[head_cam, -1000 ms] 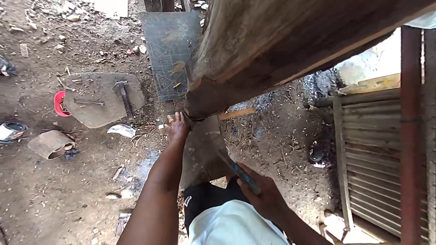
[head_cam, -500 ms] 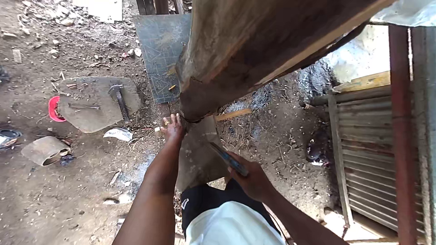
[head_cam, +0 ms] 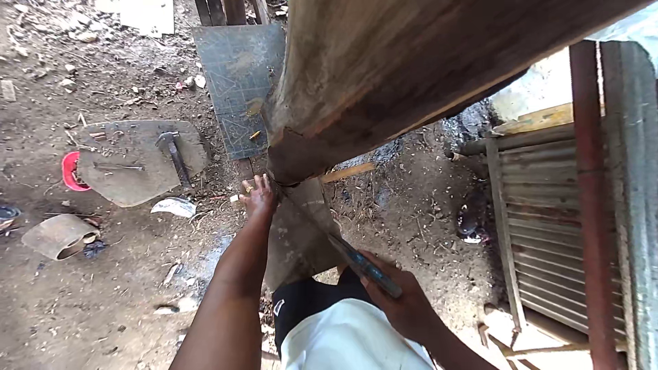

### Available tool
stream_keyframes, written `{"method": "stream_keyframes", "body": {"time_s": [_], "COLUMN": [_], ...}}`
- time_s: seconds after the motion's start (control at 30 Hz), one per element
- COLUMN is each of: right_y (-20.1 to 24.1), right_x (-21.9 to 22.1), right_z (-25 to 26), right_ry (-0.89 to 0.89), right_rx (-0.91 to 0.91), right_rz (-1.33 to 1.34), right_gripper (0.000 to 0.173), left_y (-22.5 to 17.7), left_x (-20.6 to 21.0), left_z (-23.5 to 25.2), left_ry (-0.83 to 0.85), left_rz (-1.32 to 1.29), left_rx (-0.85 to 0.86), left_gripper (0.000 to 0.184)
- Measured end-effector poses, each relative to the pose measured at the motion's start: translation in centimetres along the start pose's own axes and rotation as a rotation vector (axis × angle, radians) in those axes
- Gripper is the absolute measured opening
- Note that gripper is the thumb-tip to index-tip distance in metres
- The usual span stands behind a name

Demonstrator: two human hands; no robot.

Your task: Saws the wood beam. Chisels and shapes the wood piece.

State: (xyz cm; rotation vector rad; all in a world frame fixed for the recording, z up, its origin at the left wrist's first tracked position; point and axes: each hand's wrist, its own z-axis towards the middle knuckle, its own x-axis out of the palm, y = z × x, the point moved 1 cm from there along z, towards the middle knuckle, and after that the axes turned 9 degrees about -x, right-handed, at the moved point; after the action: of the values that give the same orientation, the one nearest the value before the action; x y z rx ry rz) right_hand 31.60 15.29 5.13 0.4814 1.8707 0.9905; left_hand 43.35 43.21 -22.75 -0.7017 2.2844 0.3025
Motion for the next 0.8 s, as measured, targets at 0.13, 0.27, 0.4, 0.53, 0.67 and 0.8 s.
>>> {"method": "stream_keyframes", "body": {"time_s": [0.13, 0.27, 0.4, 0.53, 0.67, 0.8], "right_y": [-1.3, -0.6, -0.3, -1.9, -0.4, -0.1], "right_x": [2.2, 1.4, 0.8, 4.1, 1.5, 0.5], "right_z": [3.8, 3.1, 2.5, 7.2, 4.1, 3.8], "right_ry": [0.038, 0.047, 0.018, 0.054, 0.067, 0.030], "right_rx": [0.044, 0.055, 0.074, 0.096, 0.118, 0.100], "right_rz": [0.044, 0.053, 0.092, 0.090, 0.090, 0.105], "right_gripper": [0.045, 0.047, 0.045, 0.047, 0.047, 0.045], "left_y": [0.1, 0.4, 0.2, 0.4, 1.0, 1.2], "left_x": [0.3, 0.3, 0.0, 0.2, 1.1, 1.3], "left_z": [-0.2, 0.2, 0.2, -0.1, 0.2, 0.0], "left_ry": [-0.009, -0.014, -0.013, -0.004, -0.053, -0.062], "left_rz": [-0.021, -0.018, -0.024, -0.050, -0.077, -0.092], "left_rx": [0.022, 0.023, 0.022, 0.013, 0.029, 0.044], "left_gripper": [0.116, 0.114, 0.113, 0.114, 0.115, 0.114]}}
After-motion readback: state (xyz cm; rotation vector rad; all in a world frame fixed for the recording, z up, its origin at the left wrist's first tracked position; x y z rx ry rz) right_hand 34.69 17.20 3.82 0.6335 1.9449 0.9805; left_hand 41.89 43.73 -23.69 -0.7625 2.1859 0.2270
